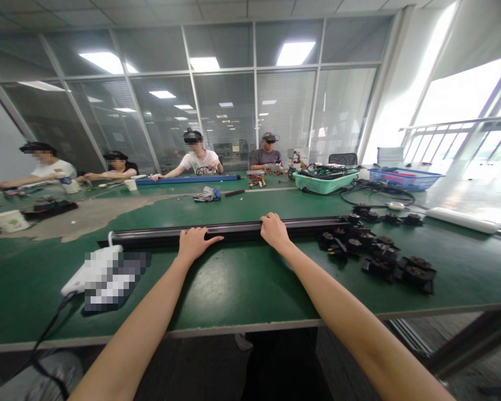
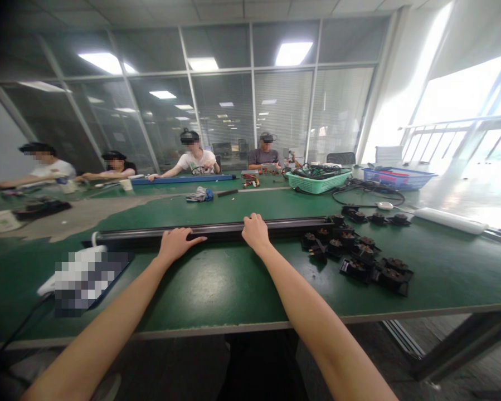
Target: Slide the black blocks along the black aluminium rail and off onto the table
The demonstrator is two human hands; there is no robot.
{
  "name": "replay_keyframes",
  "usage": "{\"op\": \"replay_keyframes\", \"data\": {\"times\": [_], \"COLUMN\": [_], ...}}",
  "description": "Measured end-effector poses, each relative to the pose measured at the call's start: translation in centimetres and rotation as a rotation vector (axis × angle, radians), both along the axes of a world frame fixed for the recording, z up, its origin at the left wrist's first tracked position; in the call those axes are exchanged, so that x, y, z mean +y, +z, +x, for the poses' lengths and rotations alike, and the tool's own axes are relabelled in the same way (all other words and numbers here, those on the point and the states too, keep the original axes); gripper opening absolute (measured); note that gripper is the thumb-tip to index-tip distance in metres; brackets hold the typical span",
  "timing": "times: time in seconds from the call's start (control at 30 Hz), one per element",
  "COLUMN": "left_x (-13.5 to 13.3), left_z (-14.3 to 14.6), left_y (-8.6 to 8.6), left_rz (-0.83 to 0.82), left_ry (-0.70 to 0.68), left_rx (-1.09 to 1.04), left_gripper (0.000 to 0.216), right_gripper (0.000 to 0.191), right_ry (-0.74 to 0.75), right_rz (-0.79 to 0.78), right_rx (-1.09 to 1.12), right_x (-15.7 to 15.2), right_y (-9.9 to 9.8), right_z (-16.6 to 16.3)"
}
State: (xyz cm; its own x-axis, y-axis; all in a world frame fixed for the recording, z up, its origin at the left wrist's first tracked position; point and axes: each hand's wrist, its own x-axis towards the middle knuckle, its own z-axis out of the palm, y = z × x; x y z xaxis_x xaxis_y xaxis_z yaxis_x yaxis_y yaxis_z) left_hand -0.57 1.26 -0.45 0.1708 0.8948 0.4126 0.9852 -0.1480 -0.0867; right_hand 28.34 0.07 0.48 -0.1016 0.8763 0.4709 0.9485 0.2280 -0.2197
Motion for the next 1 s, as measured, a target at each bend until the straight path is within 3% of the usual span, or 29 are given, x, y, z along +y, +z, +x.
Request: {"op": "replay_keyframes", "data": {"times": [1.0], "left_x": [-0.3], "left_z": [0.2], "left_y": [0.3], "left_rz": [-0.017], "left_ry": [0.021], "left_rx": [0.008], "left_gripper": [0.08], "right_gripper": [0.029], "right_ry": [0.04], "right_rz": [0.009], "right_rx": [0.068], "right_x": [0.8], "right_y": [-0.1], "right_z": [1.1]}}
